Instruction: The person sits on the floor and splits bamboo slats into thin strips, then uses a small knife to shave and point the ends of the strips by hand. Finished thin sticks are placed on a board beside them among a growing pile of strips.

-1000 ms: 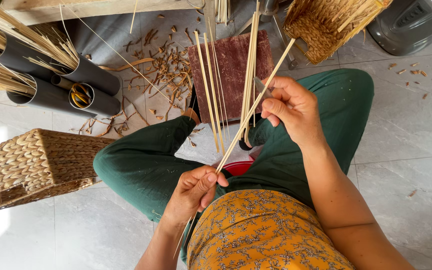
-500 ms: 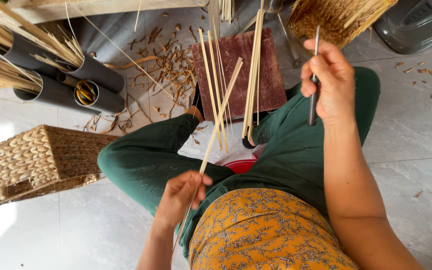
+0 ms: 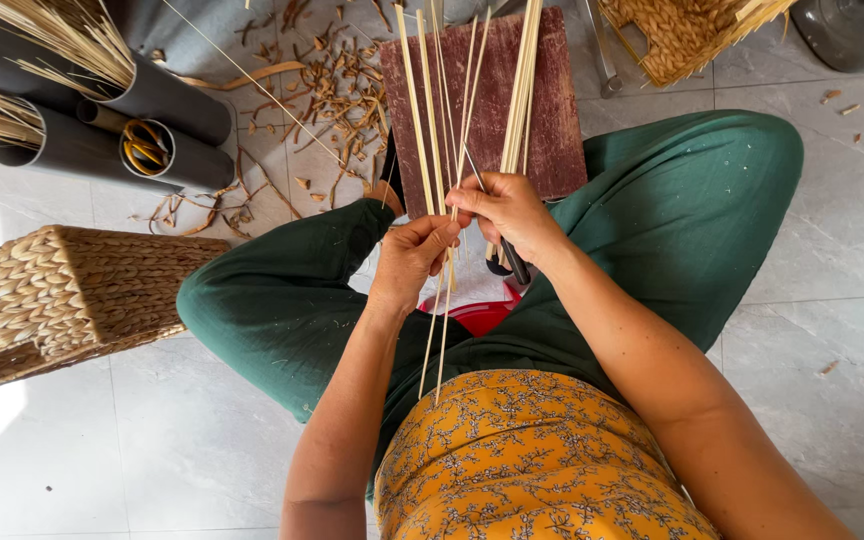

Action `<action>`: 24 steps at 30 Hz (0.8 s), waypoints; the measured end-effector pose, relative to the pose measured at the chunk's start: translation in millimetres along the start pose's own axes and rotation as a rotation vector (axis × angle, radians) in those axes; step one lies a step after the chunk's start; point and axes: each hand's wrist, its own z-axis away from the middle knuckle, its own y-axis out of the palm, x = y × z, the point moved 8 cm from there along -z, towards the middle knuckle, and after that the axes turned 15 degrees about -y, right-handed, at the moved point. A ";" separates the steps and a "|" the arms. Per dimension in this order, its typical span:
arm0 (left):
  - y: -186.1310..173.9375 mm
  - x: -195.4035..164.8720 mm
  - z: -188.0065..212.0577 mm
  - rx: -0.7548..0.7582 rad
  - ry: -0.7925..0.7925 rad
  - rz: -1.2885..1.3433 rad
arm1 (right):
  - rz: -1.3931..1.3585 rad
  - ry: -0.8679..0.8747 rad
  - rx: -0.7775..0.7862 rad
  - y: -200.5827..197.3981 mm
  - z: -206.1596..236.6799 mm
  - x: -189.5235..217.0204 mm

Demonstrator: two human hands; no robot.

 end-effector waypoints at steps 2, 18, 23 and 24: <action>-3.6 6.3 -8.4 -0.038 -0.007 0.005 | 0.012 0.007 0.006 -7.5 -8.9 -7.5; -23.8 16.9 -41.2 -0.336 0.076 0.022 | 0.175 0.109 -0.094 -58.0 -54.2 -50.8; -57.2 8.1 -32.3 -0.429 0.099 0.079 | 0.644 -0.003 -0.086 -89.4 -85.9 -36.5; -61.8 6.7 -29.7 -0.422 0.104 0.112 | 0.677 -0.026 -0.102 -91.8 -90.3 -34.1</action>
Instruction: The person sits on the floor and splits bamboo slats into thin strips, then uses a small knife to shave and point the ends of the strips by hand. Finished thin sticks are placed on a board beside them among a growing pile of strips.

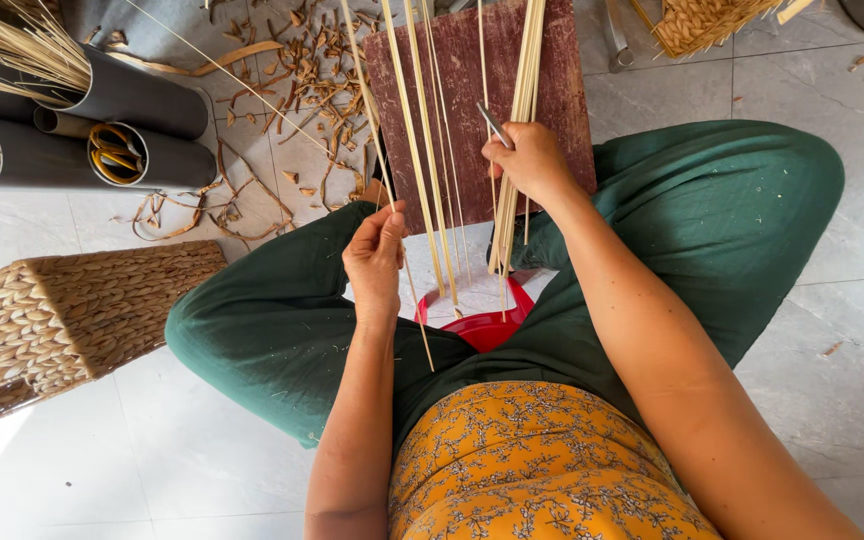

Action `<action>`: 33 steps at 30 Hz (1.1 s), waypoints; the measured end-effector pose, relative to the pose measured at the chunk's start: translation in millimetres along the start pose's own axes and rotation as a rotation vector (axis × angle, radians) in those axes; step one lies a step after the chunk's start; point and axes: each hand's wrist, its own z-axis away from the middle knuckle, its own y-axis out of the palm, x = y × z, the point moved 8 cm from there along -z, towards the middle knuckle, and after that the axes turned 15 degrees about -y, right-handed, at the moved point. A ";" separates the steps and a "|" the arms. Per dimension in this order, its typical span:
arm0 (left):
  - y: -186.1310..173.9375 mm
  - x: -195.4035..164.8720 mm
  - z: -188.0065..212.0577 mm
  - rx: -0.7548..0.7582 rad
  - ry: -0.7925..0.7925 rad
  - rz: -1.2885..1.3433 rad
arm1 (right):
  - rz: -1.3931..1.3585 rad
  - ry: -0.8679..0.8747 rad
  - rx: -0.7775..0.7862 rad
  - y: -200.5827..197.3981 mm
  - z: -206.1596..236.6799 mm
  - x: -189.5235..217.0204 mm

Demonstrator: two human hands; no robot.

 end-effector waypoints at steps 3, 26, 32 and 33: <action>-6.5 -2.5 1.6 0.004 -0.023 0.062 | 0.034 -0.057 -0.042 0.3 -9.3 6.4; -0.7 -64.1 15.1 -0.031 0.143 0.205 | -0.251 -0.109 0.254 27.7 134.5 54.2; 11.4 -93.3 49.0 -0.041 0.072 -0.107 | -0.323 -0.082 0.074 -9.1 147.8 44.8; 13.7 -97.9 57.3 -0.063 0.013 -0.258 | -0.341 0.033 0.011 -17.4 149.8 40.5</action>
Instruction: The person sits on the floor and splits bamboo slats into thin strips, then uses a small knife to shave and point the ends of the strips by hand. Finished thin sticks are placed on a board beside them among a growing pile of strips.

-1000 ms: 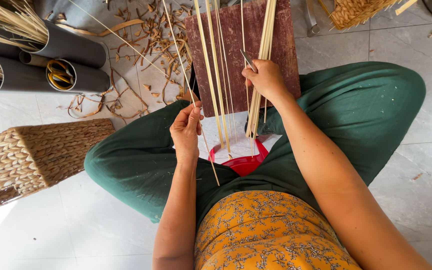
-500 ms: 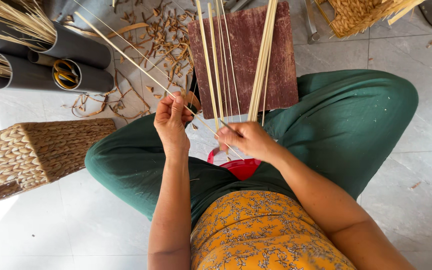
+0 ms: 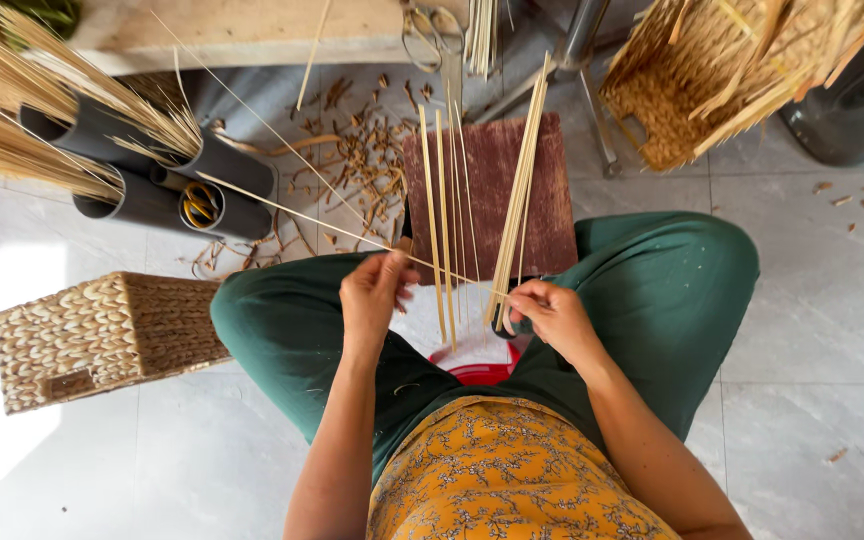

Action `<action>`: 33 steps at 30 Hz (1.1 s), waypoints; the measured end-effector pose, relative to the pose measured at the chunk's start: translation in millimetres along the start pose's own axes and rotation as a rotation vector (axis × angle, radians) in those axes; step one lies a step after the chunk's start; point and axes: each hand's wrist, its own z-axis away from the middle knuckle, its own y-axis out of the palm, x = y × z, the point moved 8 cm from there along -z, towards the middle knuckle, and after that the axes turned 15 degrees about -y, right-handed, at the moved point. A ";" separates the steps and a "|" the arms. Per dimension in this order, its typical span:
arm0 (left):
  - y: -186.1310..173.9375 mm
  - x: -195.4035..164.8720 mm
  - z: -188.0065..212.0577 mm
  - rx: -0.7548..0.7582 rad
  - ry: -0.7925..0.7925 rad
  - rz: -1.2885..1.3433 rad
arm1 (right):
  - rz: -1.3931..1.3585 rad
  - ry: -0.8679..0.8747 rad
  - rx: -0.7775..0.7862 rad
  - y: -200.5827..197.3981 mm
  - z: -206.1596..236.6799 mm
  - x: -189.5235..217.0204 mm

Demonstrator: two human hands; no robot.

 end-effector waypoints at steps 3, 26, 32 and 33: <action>11.8 -34.2 38.9 -0.050 0.120 -0.273 | 0.125 -0.167 -0.156 -19.3 -1.1 42.8; 24.5 -206.7 136.1 -0.023 0.898 -0.285 | -0.580 0.036 0.117 46.8 35.9 130.1; 35.5 -227.3 143.8 -0.021 0.946 -0.332 | -0.454 -0.299 0.116 21.8 17.8 201.8; 37.3 -227.1 143.1 -0.013 0.928 -0.333 | -0.456 -0.352 0.098 17.7 16.8 218.3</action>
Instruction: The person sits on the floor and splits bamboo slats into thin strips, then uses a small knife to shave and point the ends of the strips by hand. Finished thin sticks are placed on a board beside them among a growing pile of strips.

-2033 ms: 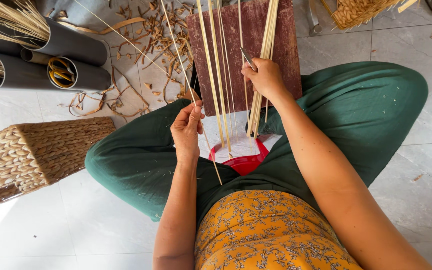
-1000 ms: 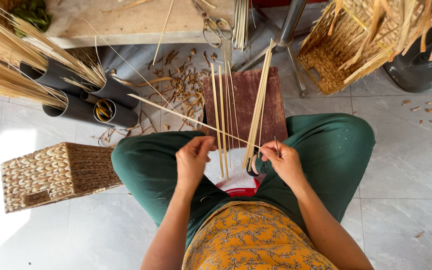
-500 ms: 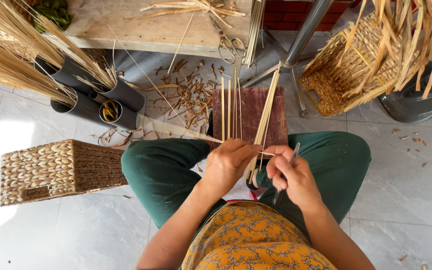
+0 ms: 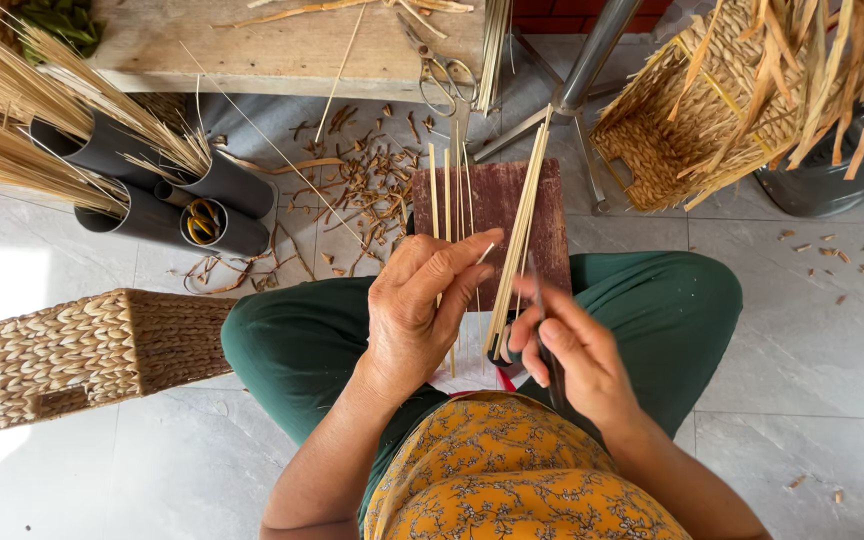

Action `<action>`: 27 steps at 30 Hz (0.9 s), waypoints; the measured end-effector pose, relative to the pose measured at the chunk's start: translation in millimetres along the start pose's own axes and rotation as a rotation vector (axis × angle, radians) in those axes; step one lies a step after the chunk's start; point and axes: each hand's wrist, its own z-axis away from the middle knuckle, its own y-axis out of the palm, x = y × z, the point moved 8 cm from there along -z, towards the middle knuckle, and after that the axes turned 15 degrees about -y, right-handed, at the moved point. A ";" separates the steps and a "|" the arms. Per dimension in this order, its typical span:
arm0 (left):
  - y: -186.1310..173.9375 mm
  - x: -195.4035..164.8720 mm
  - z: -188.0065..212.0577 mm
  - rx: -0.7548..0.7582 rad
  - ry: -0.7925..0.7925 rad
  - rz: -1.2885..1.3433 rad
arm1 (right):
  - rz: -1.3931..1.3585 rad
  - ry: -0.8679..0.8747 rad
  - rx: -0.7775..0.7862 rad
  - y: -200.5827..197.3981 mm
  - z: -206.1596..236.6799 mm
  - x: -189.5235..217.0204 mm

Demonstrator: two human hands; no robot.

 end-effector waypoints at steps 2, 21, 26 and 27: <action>1.6 0.3 0.8 0.017 -0.017 0.017 | -0.055 -0.078 0.012 10.2 -12.8 26.8; -1.0 12.0 10.1 0.041 -0.005 0.062 | -0.277 -0.048 0.145 56.9 -41.6 44.9; -5.7 10.8 10.0 0.019 -0.001 0.118 | -0.283 -0.037 0.170 59.7 -40.5 42.2; -6.6 9.4 10.1 0.009 0.010 0.107 | -0.289 -0.035 0.171 60.1 -40.4 42.1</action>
